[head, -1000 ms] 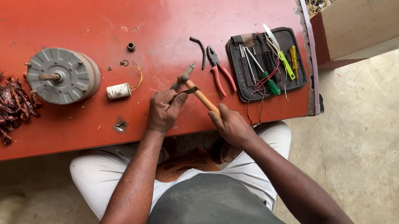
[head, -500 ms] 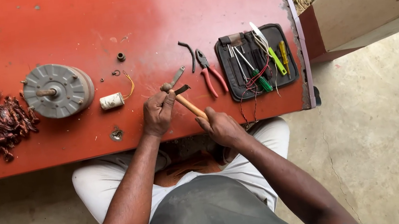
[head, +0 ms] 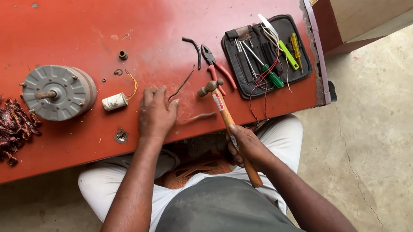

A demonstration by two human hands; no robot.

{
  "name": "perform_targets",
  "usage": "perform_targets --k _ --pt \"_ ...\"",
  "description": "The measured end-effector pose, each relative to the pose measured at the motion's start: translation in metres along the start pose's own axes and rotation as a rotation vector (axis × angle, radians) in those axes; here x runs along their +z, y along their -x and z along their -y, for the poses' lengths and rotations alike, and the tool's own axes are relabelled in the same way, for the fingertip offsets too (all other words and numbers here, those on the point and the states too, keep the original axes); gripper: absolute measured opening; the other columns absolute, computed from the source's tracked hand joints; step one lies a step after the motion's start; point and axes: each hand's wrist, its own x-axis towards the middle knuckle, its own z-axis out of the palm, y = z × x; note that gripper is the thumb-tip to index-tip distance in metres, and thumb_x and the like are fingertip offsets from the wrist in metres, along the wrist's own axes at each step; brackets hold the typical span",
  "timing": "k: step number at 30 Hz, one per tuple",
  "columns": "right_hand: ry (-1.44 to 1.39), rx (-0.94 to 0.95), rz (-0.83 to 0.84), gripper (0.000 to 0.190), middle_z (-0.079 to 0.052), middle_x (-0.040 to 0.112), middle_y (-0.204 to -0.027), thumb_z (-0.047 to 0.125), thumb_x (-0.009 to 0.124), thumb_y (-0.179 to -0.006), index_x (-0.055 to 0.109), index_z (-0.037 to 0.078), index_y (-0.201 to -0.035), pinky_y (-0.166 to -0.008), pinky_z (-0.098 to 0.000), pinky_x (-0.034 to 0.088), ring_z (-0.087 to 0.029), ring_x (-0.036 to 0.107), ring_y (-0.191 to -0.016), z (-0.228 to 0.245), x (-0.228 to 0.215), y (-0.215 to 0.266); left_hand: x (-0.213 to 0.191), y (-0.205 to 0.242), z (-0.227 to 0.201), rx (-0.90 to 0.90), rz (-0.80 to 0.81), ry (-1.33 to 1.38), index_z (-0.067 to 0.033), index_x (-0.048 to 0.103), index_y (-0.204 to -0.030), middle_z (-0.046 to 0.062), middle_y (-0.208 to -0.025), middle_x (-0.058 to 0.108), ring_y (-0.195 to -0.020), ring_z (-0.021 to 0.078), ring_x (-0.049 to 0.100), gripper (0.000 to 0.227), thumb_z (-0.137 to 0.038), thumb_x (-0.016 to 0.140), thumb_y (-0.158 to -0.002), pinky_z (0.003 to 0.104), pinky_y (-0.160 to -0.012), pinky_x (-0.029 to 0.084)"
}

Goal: The recorder disassembles and repairs a small electric fan motor using pliers and a hammer.

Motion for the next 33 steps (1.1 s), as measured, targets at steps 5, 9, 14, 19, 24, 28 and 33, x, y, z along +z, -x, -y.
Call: perform_targets --k 5,9,14,19,24,28,33 --pt "0.005 -0.016 -0.016 0.043 -0.003 0.047 -0.057 0.051 0.044 -0.105 0.050 0.009 -0.100 -0.035 -0.0279 0.036 -0.013 0.041 -0.038 -0.006 -0.003 0.002 0.013 0.002 0.002 0.033 0.070 -0.003 -0.0078 0.067 -0.109 0.015 -0.108 0.065 -0.097 0.0349 0.068 0.014 -0.018 0.064 -0.099 0.049 -0.084 0.056" --pt "0.057 -0.099 -0.051 0.042 -0.003 0.048 -0.056 0.050 0.045 -0.104 0.050 0.008 -0.099 -0.034 -0.0292 0.037 -0.013 0.042 -0.037 0.000 -0.010 0.006 -0.014 -0.009 -0.007 0.051 -0.078 0.145 -0.0041 0.061 -0.109 0.014 -0.095 0.068 -0.086 0.0332 0.072 0.010 -0.012 0.060 -0.104 0.046 -0.073 0.058" --pt "0.177 -0.117 -0.087 0.040 -0.004 0.048 -0.055 0.048 0.044 -0.105 0.050 0.009 -0.098 -0.035 -0.0287 0.038 -0.013 0.042 -0.037 0.005 -0.003 0.006 -0.025 -0.012 0.001 0.104 -0.189 0.217 -0.0033 0.061 -0.107 0.015 -0.098 0.068 -0.085 0.0305 0.073 0.011 -0.008 0.069 -0.100 0.041 -0.069 0.059" --pt "0.282 -0.101 -0.113 0.041 -0.002 0.049 -0.061 0.048 0.044 -0.107 0.050 0.009 -0.095 -0.037 -0.0285 0.039 -0.011 0.044 -0.041 0.003 0.006 -0.006 -0.029 -0.003 -0.001 0.198 -0.211 0.266 -0.0039 0.067 -0.118 0.014 -0.101 0.070 -0.087 0.0277 0.073 0.025 -0.011 0.075 -0.095 0.037 -0.068 0.060" --pt "0.373 -0.091 -0.127 0.042 -0.001 0.048 -0.061 0.050 0.042 -0.106 0.050 0.011 -0.092 -0.037 -0.0276 0.041 -0.011 0.045 -0.041 0.014 0.016 -0.015 -0.028 -0.004 0.004 0.243 -0.155 0.351 -0.0027 0.066 -0.131 0.014 -0.101 0.069 -0.088 0.0246 0.070 0.030 -0.013 0.071 -0.103 0.036 -0.071 0.058" --pt "0.375 -0.099 -0.144 0.044 -0.001 0.049 -0.062 0.050 0.041 -0.108 0.048 0.009 -0.093 -0.037 -0.0274 0.041 -0.011 0.047 -0.043 0.019 0.016 -0.020 -0.030 -0.013 0.005 0.146 -0.124 0.363 -0.0016 0.070 -0.125 0.014 -0.095 0.068 -0.082 0.0245 0.068 0.025 -0.014 0.072 -0.103 0.036 -0.069 0.055" --pt "0.568 -0.151 -0.217 0.042 -0.001 0.051 -0.061 0.047 0.041 -0.107 0.054 0.009 -0.094 -0.041 -0.0302 0.042 -0.011 0.049 -0.046 0.032 0.018 -0.033 -0.026 -0.019 0.018 0.153 -0.115 0.434 0.0001 0.073 -0.119 0.013 -0.093 0.069 -0.083 0.0225 0.069 0.025 -0.011 0.075 -0.097 0.034 -0.069 0.057"
